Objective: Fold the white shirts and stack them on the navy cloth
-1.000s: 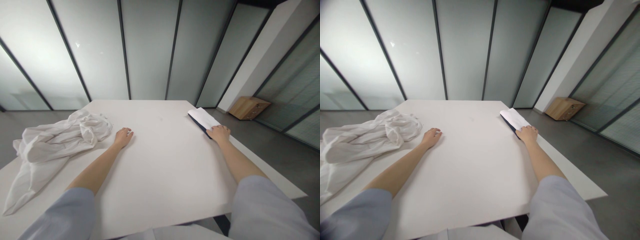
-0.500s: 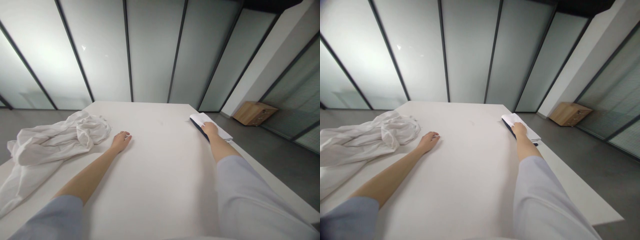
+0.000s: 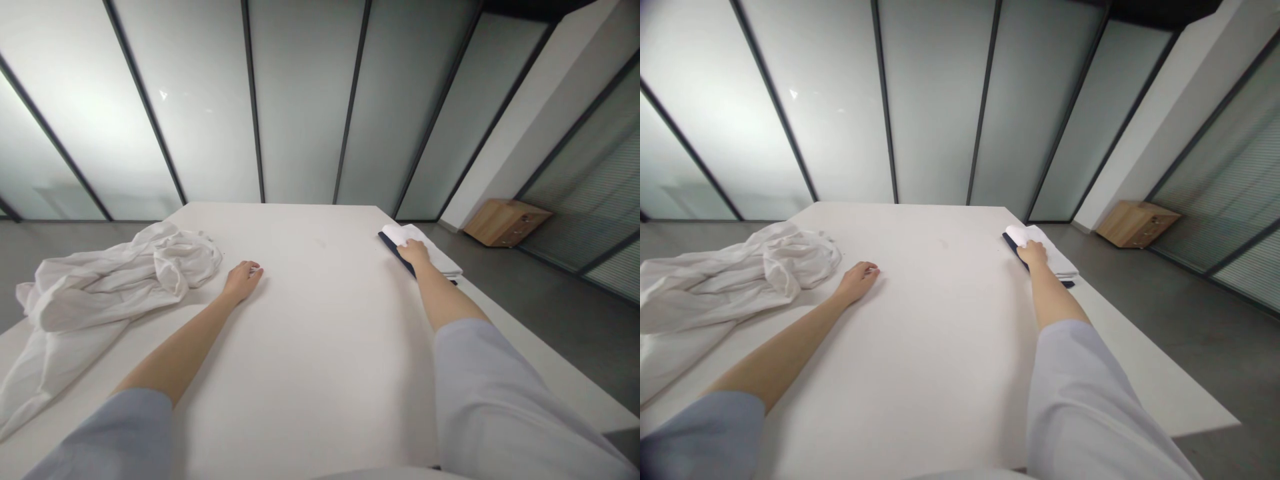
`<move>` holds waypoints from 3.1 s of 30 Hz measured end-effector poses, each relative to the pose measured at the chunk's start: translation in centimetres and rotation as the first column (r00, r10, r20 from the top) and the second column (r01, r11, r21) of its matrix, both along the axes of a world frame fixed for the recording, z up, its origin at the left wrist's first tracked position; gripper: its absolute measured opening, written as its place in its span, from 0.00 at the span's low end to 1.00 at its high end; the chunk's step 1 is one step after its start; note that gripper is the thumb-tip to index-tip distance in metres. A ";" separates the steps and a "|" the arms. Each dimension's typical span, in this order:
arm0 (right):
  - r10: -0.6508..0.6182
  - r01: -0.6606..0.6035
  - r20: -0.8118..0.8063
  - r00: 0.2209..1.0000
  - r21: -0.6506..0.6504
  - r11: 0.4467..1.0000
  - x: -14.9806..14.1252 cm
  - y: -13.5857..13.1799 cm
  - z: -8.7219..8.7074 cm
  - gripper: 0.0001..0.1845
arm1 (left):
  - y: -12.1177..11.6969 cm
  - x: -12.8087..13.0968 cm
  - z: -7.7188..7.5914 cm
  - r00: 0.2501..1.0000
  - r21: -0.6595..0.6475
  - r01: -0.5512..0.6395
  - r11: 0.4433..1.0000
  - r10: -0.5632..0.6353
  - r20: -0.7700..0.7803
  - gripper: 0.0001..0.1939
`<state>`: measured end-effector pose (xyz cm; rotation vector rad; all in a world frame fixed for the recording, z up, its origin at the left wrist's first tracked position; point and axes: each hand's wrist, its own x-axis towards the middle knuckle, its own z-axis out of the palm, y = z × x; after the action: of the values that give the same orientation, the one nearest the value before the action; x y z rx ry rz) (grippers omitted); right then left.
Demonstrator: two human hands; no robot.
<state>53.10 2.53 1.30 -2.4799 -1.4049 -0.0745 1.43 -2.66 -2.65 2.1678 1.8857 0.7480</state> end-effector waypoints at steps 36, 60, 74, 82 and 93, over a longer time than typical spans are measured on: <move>0.698 -0.692 0.052 0.714 -0.099 0.715 -20.0 -5.5 -5.8 0.27 | -0.5 0.6 -0.2 0.921 -0.110 0.175 0.979 -0.202 -0.334 0.26; 0.700 -0.694 0.058 0.712 -0.096 0.714 -20.1 -5.8 -5.5 0.27 | -1.1 0.6 0.4 0.928 -0.093 0.188 0.978 -0.208 -0.309 0.25; 0.705 -0.697 0.063 0.707 -0.105 0.709 -20.6 -6.3 -5.1 0.28 | -1.2 -4.1 7.0 0.908 0.216 -0.162 0.963 0.231 -0.349 0.20; 0.716 -0.710 0.091 0.692 -0.090 0.698 -20.4 -6.3 -5.3 0.26 | -0.3 -14.3 8.8 0.734 -0.037 -0.538 0.842 0.447 -0.512 0.42; 0.718 -0.718 0.079 0.692 -0.033 0.695 -20.2 -6.0 -5.6 0.24 | -1.7 -16.2 6.5 0.793 0.260 -0.429 0.865 0.498 -0.350 0.20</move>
<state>32.85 -3.48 -4.34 -1.7513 -2.3069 -0.0132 -14.73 -4.39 3.83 2.0893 2.7357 0.5668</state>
